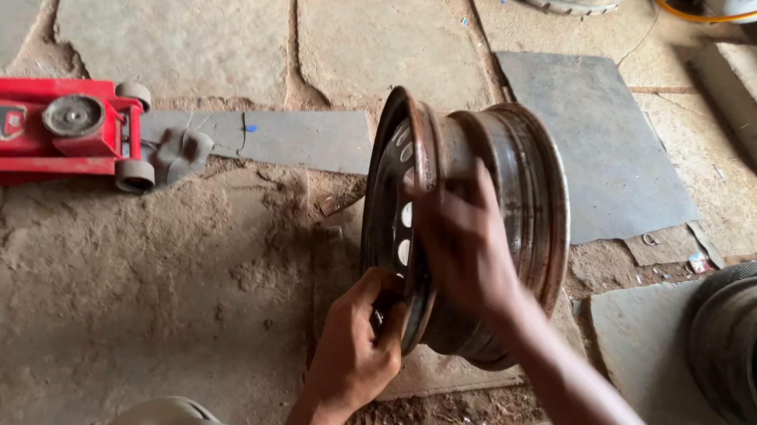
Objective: The person scrubs a rusty wheel rim with a small brush, focusing on the inner edge and bead seat. The person rotates the rim to access different sections and continues scrubbing the same areas repeatedly.
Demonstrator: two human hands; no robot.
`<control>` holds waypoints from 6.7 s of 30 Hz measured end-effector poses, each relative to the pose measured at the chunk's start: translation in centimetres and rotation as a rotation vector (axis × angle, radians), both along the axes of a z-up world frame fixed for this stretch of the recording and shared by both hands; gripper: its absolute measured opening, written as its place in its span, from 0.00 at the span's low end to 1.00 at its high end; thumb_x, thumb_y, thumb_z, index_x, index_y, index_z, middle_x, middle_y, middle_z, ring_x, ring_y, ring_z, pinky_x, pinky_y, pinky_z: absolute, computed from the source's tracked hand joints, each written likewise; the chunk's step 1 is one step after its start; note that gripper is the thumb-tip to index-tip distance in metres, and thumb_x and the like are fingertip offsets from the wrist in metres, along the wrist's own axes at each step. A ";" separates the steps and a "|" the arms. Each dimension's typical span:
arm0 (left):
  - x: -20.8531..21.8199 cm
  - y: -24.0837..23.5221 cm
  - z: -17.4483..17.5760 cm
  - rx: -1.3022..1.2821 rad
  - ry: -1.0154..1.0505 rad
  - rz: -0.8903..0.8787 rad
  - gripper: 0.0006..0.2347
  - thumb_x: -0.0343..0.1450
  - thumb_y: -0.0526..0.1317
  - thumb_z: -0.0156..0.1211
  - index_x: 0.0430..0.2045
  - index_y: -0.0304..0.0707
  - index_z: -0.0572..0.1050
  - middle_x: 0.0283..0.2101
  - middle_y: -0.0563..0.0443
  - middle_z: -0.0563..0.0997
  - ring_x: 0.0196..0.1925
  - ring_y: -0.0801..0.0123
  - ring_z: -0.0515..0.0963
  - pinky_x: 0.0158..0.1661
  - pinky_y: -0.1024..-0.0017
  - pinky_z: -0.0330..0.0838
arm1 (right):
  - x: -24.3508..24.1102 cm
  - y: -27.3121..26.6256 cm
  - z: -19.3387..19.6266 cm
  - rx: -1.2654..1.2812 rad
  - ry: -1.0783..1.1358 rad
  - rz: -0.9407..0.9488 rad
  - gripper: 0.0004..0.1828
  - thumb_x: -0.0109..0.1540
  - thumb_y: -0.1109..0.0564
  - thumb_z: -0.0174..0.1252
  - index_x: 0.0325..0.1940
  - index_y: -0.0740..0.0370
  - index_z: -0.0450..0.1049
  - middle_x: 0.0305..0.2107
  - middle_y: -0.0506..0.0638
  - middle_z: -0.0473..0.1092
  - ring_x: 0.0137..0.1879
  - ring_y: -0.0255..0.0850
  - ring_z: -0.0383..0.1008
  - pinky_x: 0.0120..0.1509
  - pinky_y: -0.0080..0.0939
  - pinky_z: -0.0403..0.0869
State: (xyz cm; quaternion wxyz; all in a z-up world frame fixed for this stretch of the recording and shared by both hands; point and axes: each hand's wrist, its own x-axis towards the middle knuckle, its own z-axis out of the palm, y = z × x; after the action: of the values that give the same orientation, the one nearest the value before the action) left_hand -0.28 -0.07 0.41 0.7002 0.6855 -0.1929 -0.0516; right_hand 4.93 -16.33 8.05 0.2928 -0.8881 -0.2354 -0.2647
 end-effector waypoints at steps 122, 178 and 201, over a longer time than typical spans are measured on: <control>6.0 -1.2 0.0 -0.057 -0.246 0.165 0.08 0.79 0.40 0.53 0.32 0.39 0.76 0.31 0.58 0.81 0.32 0.78 0.79 0.35 0.77 0.76 | -5.7 4.3 -6.0 0.162 -0.022 -0.325 0.18 0.68 0.64 0.50 0.62 0.68 0.74 0.35 0.54 0.69 0.37 0.40 0.68 0.46 0.42 0.72; 4.1 -0.5 1.1 0.081 0.064 0.115 0.06 0.71 0.40 0.61 0.32 0.38 0.78 0.31 0.50 0.85 0.29 0.70 0.82 0.33 0.69 0.80 | 3.8 -0.9 0.0 -0.205 -0.096 -0.070 0.12 0.69 0.60 0.56 0.53 0.61 0.82 0.42 0.59 0.71 0.42 0.46 0.71 0.36 0.44 0.72; 1.1 0.3 1.6 -0.089 0.033 0.021 0.08 0.75 0.37 0.52 0.25 0.36 0.72 0.22 0.52 0.73 0.23 0.74 0.69 0.25 0.70 0.66 | 0.6 1.0 -0.9 -0.091 -0.027 -0.219 0.09 0.71 0.60 0.54 0.49 0.66 0.77 0.34 0.55 0.69 0.37 0.41 0.66 0.37 0.41 0.67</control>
State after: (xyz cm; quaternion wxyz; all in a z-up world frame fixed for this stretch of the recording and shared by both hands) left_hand 0.77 0.20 1.98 0.7336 0.6546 -0.1764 -0.0471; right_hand 5.53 -15.36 7.18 0.2183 -0.9173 -0.1526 -0.2960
